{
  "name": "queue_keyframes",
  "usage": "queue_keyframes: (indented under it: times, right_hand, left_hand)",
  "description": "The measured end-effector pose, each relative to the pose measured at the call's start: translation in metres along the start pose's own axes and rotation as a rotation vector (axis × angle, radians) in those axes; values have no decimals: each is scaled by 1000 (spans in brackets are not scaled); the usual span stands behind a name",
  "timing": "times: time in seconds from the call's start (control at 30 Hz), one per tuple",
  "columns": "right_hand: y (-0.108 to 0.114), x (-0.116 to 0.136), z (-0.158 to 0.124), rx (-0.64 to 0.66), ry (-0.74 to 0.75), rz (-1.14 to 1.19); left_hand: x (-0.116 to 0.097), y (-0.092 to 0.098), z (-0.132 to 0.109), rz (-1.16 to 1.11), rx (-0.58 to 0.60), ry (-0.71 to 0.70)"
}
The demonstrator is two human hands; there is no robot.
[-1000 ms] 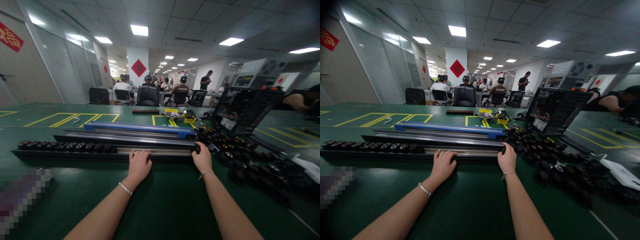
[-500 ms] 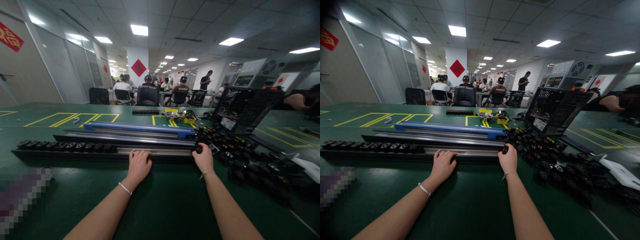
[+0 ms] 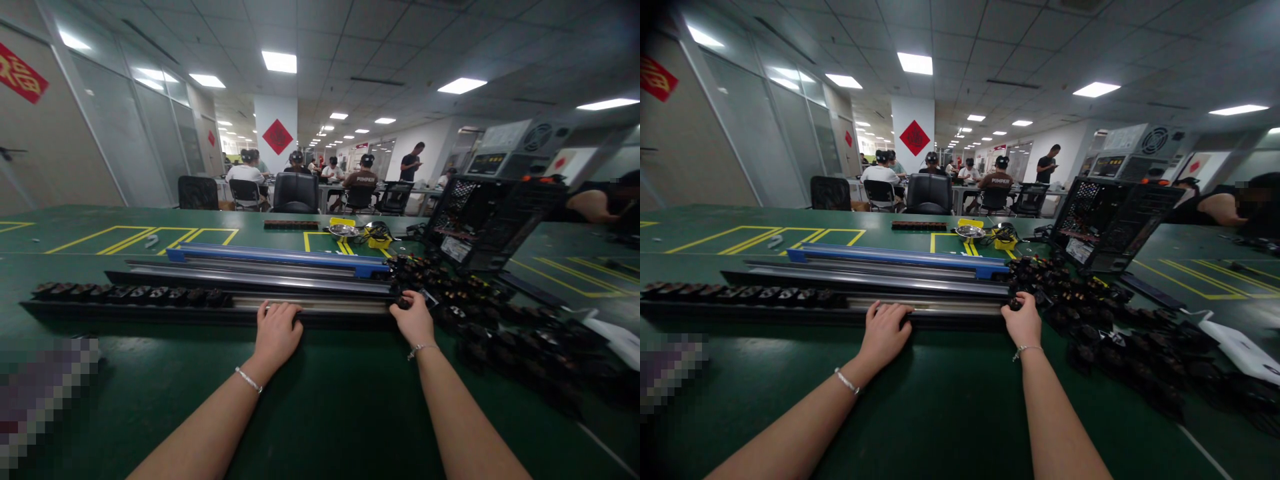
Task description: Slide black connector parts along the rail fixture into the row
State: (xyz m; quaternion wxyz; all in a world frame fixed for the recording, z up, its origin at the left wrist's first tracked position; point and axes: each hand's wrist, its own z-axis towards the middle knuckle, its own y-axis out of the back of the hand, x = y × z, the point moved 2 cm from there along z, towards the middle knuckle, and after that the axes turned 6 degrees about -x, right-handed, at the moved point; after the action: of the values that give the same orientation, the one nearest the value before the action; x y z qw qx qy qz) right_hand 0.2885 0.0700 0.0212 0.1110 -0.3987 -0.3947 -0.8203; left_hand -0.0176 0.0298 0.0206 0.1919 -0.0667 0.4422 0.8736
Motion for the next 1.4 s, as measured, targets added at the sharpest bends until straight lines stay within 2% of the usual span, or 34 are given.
queue_keyframes:
  times: [0.53, 0.63, 0.7, 0.77, 0.87, 1.07, 1.23, 1.4]
  right_hand:
    - [1, 4, -2, -58, 44, -85]
    - [10, -7, 6, -125, 3, -100]
    - [23, -23, 14, -206, -103, -128]
    - [36, -40, 23, -229, -197, -159]
    - [49, -56, 31, -264, -212, -121]
    - [41, -49, 28, -275, 34, -165]
    - [34, -45, 26, -165, 126, -336]
    - [32, -40, 20, -200, 132, -455]
  left_hand:
    - [-1, 2, 0, -4, 9, 9]
    - [0, 3, 0, -8, 11, 6]
    - [0, 3, 0, -11, 7, 6]
    - [1, 2, 0, -10, 4, 9]
    - [1, 0, 0, -2, -4, 11]
    - [1, 1, 0, 0, -7, 3]
    - [1, 1, 0, -10, -9, 7]
    - [1, 1, 0, -36, -9, 23]
